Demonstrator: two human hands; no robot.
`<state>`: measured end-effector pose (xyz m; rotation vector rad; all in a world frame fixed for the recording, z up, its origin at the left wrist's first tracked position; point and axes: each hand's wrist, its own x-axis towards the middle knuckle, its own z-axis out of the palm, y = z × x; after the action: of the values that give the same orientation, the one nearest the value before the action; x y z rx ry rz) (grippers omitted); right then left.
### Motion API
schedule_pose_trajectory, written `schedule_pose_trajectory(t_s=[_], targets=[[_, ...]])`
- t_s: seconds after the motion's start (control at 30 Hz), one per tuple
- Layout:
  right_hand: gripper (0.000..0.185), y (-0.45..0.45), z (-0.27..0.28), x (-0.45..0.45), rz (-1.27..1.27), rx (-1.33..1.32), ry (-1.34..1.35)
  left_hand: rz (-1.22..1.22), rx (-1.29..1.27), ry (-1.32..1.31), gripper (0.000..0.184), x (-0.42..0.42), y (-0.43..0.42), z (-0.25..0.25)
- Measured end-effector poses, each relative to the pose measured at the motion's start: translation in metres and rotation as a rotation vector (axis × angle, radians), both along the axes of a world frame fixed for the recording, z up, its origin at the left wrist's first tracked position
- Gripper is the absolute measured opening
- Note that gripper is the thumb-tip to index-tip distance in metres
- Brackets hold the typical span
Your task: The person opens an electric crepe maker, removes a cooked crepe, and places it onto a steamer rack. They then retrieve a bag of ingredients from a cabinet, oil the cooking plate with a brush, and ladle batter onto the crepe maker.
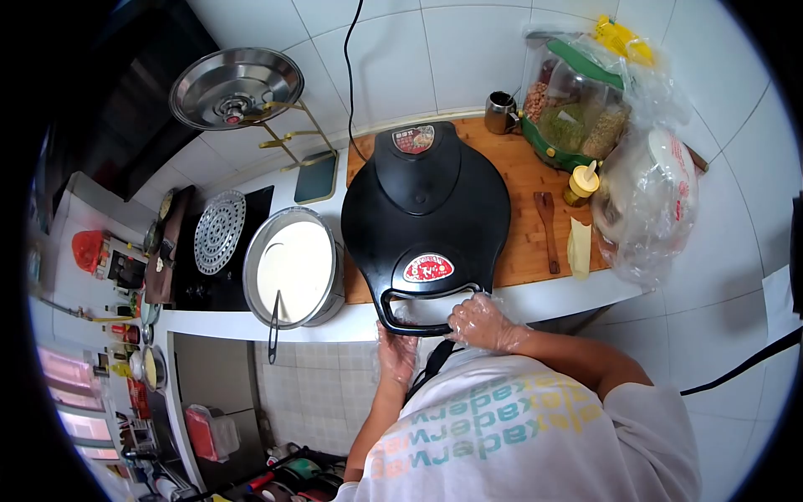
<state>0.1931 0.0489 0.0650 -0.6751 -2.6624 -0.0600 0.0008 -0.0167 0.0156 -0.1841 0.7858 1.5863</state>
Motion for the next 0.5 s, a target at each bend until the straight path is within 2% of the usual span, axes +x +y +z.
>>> schedule_pose_trajectory(t_s=[0.1, 0.3, 0.4, 0.5], targets=[[0.023, -0.001, 0.000, 0.001, -0.004, -0.007, 0.011, -0.046, 0.099, 0.025, 0.033, -0.005, -0.003, -0.016], [0.024, -0.002, 0.000, 0.000, -0.008, -0.014, 0.015, -0.061, 0.113, 0.039, 0.032, -0.008, -0.003, -0.020], [0.024, -0.002, -0.002, 0.000, -0.009, -0.046, -0.003, 0.001, -0.014, 0.053, 0.029, -0.003, 0.000, -0.011], [0.023, 0.000, 0.008, -0.002, -0.004, 0.020, 0.010, 0.000, 0.020, 0.061, 0.029, -0.004, -0.002, -0.014]])
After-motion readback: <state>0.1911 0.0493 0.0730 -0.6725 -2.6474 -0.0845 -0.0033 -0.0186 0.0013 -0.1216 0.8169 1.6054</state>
